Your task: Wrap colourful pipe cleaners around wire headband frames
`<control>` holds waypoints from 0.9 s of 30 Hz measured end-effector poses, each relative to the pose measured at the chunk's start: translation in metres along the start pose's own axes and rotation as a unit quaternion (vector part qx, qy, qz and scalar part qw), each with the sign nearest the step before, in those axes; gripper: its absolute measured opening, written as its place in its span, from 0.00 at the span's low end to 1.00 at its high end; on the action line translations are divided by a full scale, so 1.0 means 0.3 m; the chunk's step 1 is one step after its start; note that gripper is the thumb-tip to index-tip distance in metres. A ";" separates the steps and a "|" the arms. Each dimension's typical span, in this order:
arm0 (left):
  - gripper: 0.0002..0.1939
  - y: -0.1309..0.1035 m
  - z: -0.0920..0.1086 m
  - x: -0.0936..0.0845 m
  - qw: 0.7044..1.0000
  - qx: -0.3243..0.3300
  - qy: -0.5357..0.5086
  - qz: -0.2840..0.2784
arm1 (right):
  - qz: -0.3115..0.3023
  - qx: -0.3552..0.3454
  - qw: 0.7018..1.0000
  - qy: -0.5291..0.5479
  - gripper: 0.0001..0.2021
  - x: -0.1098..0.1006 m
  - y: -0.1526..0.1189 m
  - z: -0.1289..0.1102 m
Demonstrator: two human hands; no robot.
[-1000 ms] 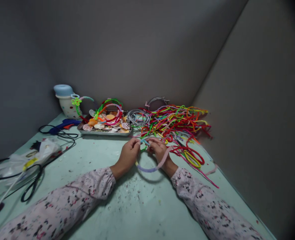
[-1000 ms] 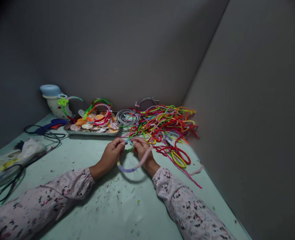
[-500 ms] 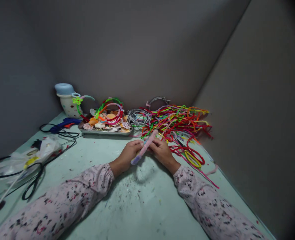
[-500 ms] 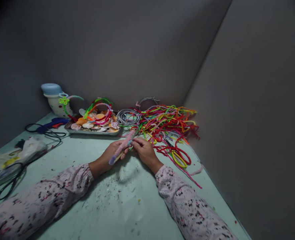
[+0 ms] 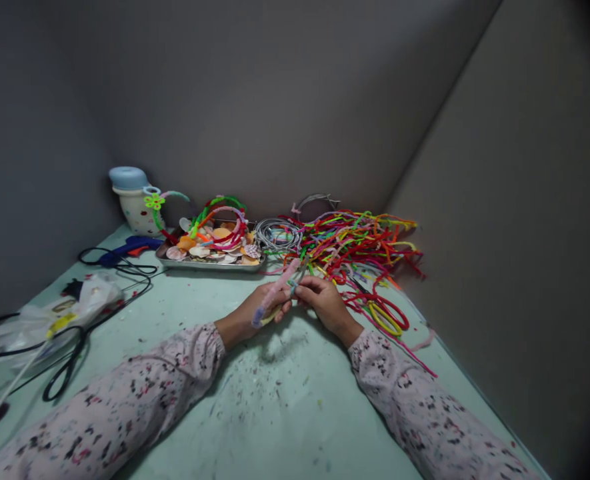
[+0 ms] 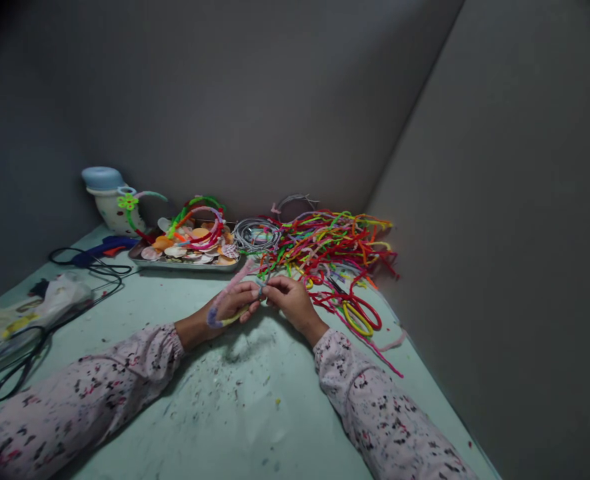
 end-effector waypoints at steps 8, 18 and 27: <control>0.14 -0.012 0.018 -0.006 0.998 0.007 0.049 0.049 | -0.002 -0.014 1.000 -0.005 0.10 -0.001 0.000 0.010; 0.12 -0.022 0.039 -0.008 0.979 0.092 0.157 0.090 | 0.060 -0.002 0.998 -0.018 0.08 0.004 -0.011 0.000; 0.12 -0.031 0.049 -0.009 0.968 0.112 0.182 0.127 | 0.076 0.009 0.997 -0.004 0.10 0.019 -0.016 -0.015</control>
Point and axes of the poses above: each hand's wrist, its own y-axis towards the middle knuckle, its own x-axis out of the palm, z = x × y, the point moved 7 cm from there along y, towards the middle knuckle, and after that the axes turned 4 degrees about z, right-handed, at the moved point
